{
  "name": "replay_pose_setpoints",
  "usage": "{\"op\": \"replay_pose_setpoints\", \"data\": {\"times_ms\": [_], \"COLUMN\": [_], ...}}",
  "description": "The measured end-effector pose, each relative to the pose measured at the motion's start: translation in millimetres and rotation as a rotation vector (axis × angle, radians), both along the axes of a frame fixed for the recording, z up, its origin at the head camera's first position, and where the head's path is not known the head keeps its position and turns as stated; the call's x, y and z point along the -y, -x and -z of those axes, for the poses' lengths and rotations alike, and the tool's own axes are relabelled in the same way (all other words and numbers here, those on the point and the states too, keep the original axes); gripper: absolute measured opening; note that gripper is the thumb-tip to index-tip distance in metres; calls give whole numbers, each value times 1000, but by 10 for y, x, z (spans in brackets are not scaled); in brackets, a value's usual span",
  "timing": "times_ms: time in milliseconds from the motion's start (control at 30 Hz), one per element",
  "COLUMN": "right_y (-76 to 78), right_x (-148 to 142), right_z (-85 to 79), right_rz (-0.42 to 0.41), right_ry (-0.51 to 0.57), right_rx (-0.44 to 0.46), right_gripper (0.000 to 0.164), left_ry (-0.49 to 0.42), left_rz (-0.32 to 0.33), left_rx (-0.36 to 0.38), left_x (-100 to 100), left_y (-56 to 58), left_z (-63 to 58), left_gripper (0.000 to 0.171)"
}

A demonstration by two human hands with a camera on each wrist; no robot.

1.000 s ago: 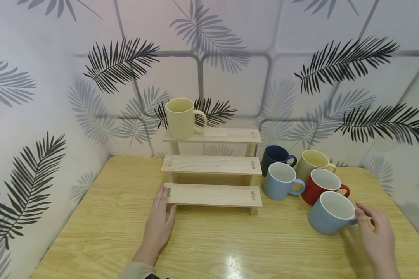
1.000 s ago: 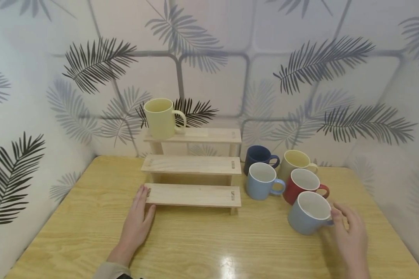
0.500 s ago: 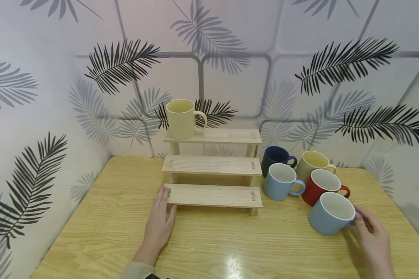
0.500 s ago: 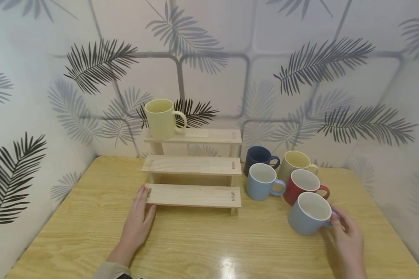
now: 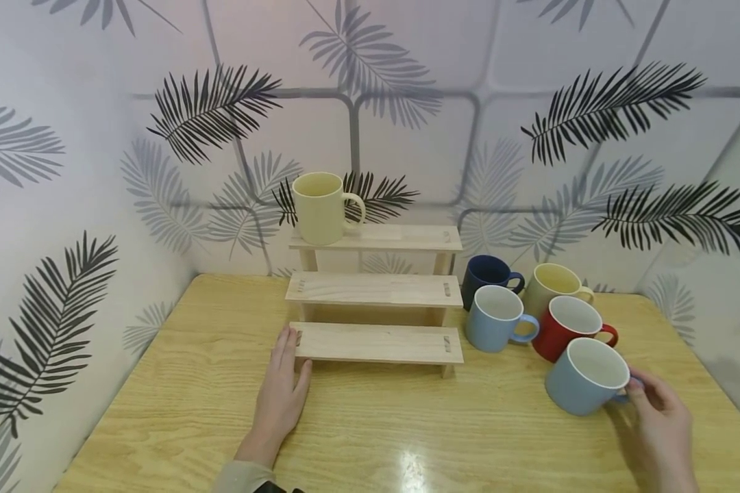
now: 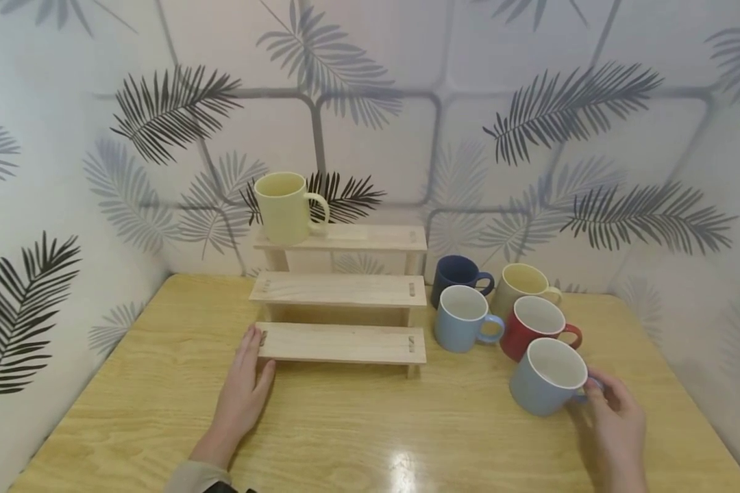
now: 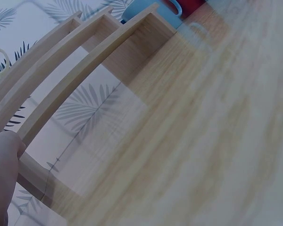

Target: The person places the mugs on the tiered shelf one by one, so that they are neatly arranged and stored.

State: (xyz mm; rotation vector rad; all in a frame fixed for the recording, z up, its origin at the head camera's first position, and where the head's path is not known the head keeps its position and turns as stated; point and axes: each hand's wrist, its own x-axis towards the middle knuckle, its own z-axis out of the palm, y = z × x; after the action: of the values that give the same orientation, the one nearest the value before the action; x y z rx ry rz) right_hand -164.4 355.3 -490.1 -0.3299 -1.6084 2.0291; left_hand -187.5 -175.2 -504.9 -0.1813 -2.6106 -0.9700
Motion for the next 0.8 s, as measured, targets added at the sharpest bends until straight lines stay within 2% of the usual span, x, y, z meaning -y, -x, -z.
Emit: {"op": "replay_pose_setpoints", "data": {"times_ms": [200,333,533,800], "right_y": [0,16,38,7], "right_x": [71,139,159,155], "right_z": [-8,-23,-64,-88], "right_rz": [-86,-95,-50,-89], "right_ry": [192,324,408,444], "right_rx": [-209,-310,-308,-253], "right_gripper": [18,20,19,25], "left_ry": [-2,-6,-4,-5], "left_rz": [4,4,2,4], "left_rx": [5,9,6,13], "left_x": [1,0,0,-3], "left_y": [4,0,9,-8], "left_z": [-3,-11,-23,-21], "left_gripper": [60,60,61,62]}}
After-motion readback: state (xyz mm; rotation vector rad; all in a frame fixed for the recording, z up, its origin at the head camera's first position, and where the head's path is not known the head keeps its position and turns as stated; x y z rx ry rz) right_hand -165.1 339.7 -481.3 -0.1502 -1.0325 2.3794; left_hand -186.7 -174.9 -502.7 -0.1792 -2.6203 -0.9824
